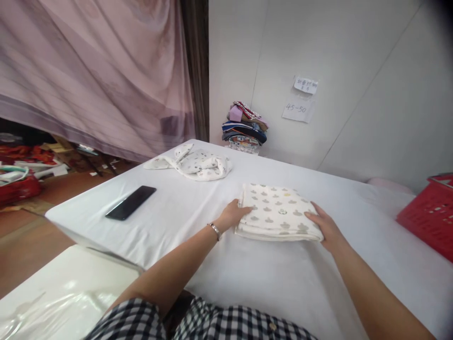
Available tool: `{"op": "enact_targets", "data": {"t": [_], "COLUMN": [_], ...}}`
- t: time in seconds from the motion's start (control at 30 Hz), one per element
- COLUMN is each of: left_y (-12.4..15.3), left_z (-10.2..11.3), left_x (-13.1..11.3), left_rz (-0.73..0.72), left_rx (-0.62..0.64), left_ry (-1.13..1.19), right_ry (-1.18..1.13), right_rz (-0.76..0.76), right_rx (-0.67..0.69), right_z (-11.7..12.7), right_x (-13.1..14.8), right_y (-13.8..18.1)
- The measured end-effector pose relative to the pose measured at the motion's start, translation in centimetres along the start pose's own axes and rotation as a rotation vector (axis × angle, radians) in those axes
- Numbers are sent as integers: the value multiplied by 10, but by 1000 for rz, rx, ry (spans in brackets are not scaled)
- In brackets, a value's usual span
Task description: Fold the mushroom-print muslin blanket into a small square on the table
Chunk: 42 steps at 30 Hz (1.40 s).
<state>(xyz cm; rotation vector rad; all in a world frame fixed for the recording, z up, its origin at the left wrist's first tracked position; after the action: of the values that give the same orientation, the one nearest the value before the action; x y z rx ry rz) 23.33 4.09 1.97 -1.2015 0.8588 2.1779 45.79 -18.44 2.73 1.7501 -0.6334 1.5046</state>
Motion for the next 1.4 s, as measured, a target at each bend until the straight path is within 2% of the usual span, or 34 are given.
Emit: {"op": "enact_targets", "data": {"t": [0.07, 0.17, 0.23, 0.3, 0.33, 0.4, 0.47, 0.5, 0.6, 0.67, 0.73, 0.87, 1.07, 1.23, 1.4], "left_y": [11, 33, 43, 46, 46, 44, 39, 37, 28, 24, 21, 18, 18, 20, 22], "left_z": [-25, -73, -87, -87, -85, -81, -74, -71, -65, -65, -67, -70, -74, -74, -71], "left_x": [2, 6, 9, 10, 11, 13, 14, 15, 18, 21, 24, 24, 21, 15, 13], "left_rz": [1, 66, 87, 92, 102, 128, 134, 132, 114, 115, 115, 100, 66, 13, 13], "left_rx": [100, 376, 451, 436, 422, 389, 319, 280, 199, 194, 216, 262, 319, 379, 397], "left_ry": [236, 465, 472, 493, 516, 548, 505, 462, 365, 381, 440, 509, 514, 576, 616], "right_ry": [45, 267, 477, 684, 763, 850, 834, 819, 836, 952, 1121, 1337, 1319, 1253, 991], "right_rz": [25, -69, -84, 30, 133, 364, 550, 583, 558, 538, 495, 376, 366, 414, 309], "right_rx": [-10, -105, -166, -214, -234, -232, -123, -38, 146, 185, 201, 232, 317, 413, 458], "right_z": [19, 58, 75, 75, 66, 33, -14, -39, -102, -131, -149, -155, -153, -157, -146], "right_x": [7, -2, -4, 6, 15, 33, 43, 43, 37, 33, 27, 15, 11, 12, 8], "right_y": [-13, -29, -32, -28, -22, -2, 22, 32, 52, 57, 56, 48, 42, 40, 36]}}
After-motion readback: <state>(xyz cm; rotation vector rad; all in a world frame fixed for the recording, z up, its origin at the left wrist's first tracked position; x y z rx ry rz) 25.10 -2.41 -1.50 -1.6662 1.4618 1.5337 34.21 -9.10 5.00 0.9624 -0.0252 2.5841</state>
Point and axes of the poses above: each hand's wrist, its own y-axis away from the middle knuckle, its own z-axis out of the back of the hand, x = y × z, the point moved 9 cm from there along -y, towards the middle knuckle, and after that the axes turned 6 degrees about -y, right-handed, at the moved point
